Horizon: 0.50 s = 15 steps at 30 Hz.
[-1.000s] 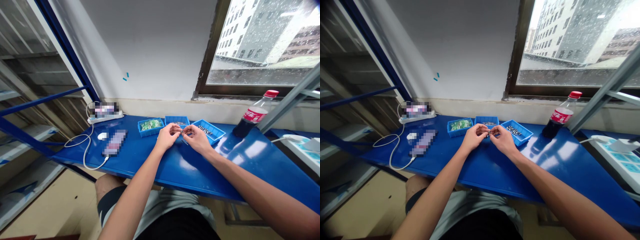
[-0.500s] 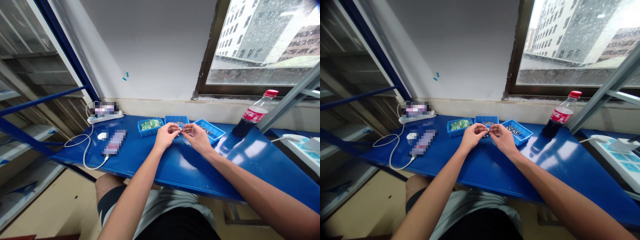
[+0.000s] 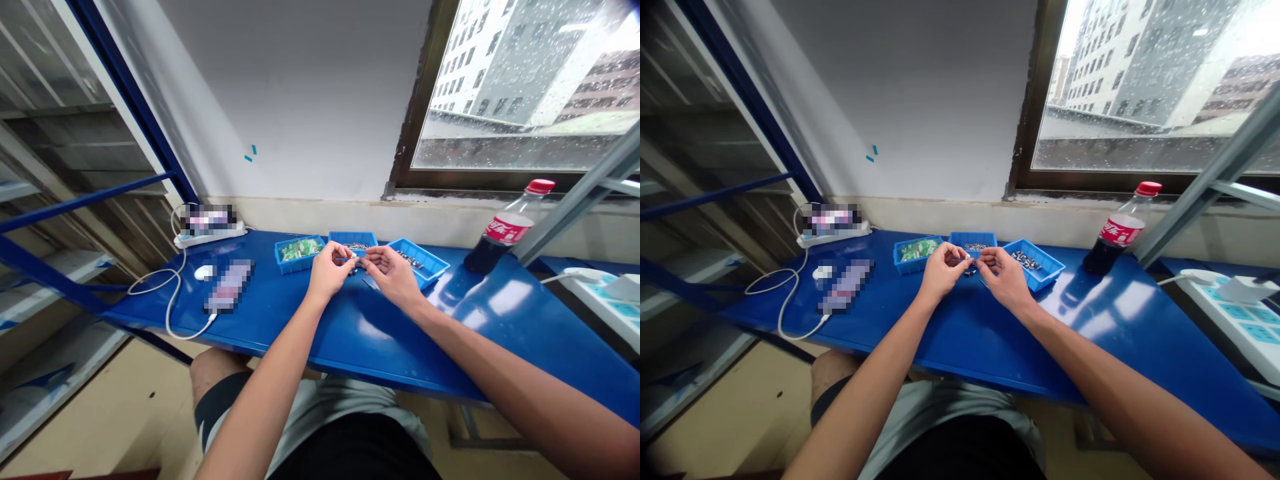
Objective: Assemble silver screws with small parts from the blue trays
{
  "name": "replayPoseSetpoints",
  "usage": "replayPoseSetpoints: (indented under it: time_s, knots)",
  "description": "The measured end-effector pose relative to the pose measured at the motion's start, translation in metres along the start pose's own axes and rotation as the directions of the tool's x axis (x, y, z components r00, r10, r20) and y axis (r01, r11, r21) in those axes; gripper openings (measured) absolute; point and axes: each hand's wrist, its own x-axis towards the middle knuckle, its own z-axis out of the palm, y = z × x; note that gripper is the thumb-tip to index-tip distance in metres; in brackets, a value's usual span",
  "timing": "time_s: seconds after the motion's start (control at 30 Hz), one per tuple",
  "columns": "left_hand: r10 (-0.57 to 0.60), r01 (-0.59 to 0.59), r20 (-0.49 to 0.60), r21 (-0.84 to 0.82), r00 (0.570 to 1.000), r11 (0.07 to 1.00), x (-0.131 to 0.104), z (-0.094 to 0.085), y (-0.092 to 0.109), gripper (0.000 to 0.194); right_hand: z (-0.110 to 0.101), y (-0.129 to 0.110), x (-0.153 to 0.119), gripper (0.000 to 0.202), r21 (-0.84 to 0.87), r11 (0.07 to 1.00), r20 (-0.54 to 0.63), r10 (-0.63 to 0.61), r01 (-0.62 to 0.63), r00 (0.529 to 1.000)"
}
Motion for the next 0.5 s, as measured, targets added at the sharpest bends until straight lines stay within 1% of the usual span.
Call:
replayPoseSetpoints:
  time_s: [0.23,0.43,0.5]
  knots:
    - [-0.005,0.006,-0.018,0.037,1.0,0.999,-0.0004,0.0001,0.0057,0.035,-0.0003,0.0042,0.0003,0.039,-0.029,1.0,0.011,0.01,-0.009,1.0]
    - [-0.023,0.024,-0.027,0.009,0.999,1.0,0.0004,-0.0004,0.0037,0.041,-0.0013,0.0022,-0.0001,0.04,-0.042,0.999,0.018,0.024,-0.023,1.0]
    - [-0.031,0.031,-0.024,0.004,0.999,1.0,0.0003,-0.0006,0.0026,0.04,-0.0015,0.0014,-0.0002,0.042,-0.043,0.999,0.015,0.023,-0.022,1.0]
